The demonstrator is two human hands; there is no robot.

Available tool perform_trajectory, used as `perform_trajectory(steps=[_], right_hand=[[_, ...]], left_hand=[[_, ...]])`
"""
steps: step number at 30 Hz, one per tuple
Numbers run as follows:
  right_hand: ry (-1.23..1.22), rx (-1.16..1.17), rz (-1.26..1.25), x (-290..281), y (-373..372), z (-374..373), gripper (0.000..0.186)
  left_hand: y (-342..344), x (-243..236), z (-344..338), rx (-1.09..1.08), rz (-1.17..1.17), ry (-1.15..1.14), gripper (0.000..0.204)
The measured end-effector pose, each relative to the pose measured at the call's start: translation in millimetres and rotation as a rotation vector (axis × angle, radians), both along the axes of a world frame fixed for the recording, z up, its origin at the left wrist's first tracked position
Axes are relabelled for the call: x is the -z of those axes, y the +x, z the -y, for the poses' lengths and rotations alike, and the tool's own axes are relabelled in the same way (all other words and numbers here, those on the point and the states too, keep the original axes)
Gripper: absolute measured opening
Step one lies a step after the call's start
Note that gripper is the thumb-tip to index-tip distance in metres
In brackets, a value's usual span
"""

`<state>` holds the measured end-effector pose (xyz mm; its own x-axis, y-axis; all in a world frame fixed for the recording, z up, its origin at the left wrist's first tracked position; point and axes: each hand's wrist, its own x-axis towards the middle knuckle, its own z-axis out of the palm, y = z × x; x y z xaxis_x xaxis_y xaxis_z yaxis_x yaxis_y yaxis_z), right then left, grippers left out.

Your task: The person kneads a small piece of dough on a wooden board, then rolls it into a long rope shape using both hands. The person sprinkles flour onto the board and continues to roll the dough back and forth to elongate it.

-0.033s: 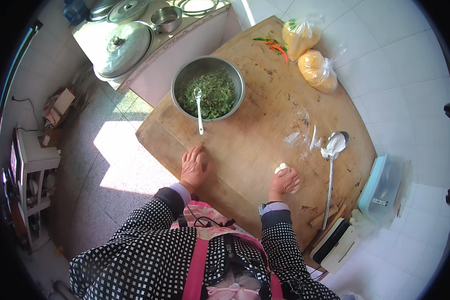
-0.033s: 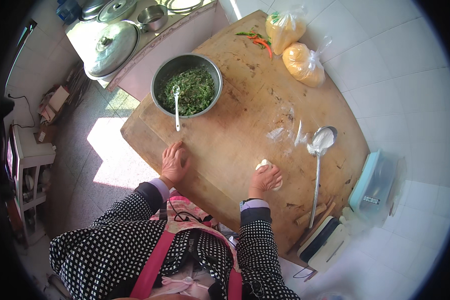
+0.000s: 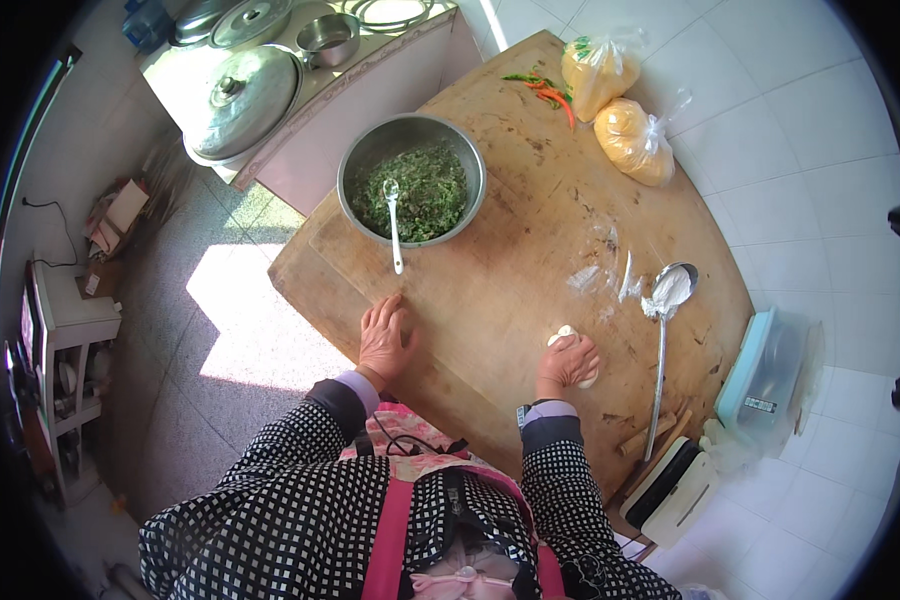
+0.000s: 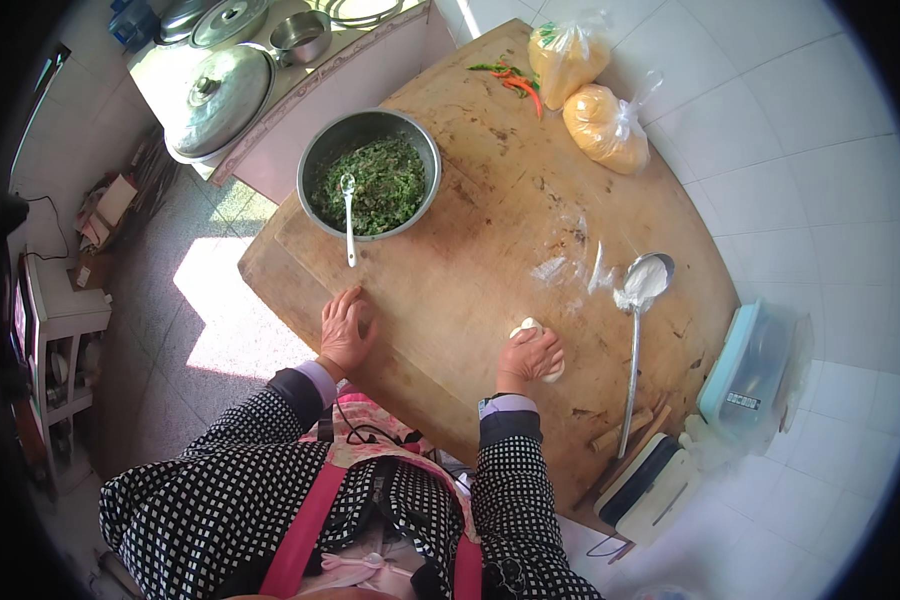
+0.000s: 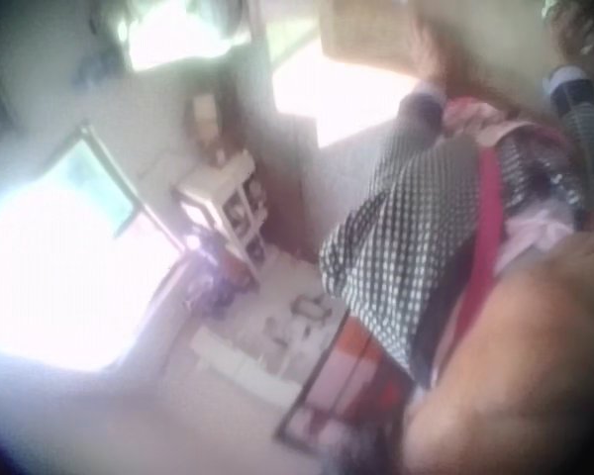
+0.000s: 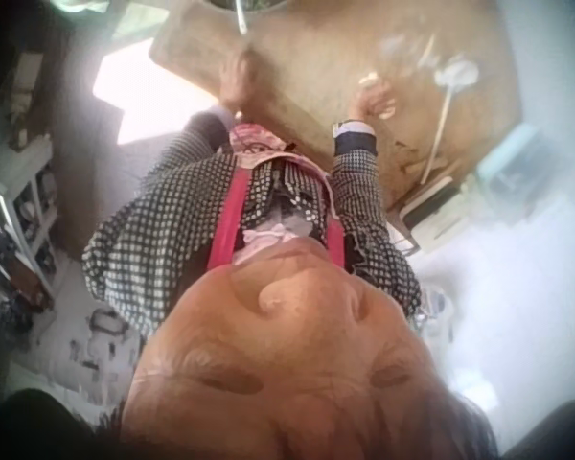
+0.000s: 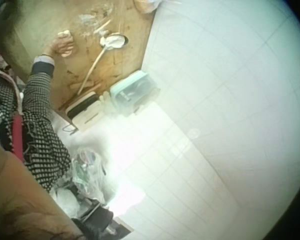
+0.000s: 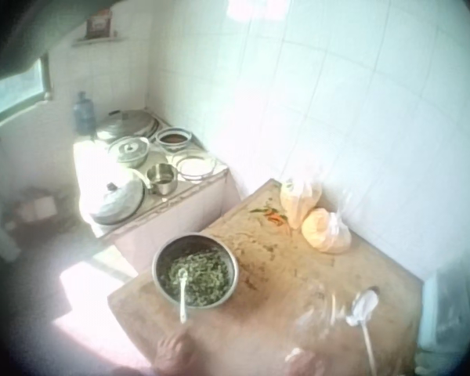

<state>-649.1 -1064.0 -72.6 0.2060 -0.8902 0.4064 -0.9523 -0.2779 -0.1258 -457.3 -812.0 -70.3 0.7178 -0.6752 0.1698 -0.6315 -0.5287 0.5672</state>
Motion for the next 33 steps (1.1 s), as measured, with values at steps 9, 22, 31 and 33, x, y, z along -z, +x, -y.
perform_trajectory(steps=[9, 22, 31, 33], right_hand=[[0.035, -0.156, -0.027, 7, 7, 73, 0.023], [0.419, -0.114, 0.267, -10, 24, 141, 0.044], [1.246, -0.773, 0.408, -20, -42, 48, 0.029], [1.319, -0.593, 0.919, -20, -53, 80, 0.037]], left_hand=[[1, -1, 4, 0.009, -0.011, 0.043, 0.040], [-2, 6, 0, 0.012, 0.028, 0.066, 0.035], [-2, 16, 2, -0.007, 0.079, 0.074, 0.033], [-3, 17, 2, -0.021, 0.088, 0.081, 0.031]])
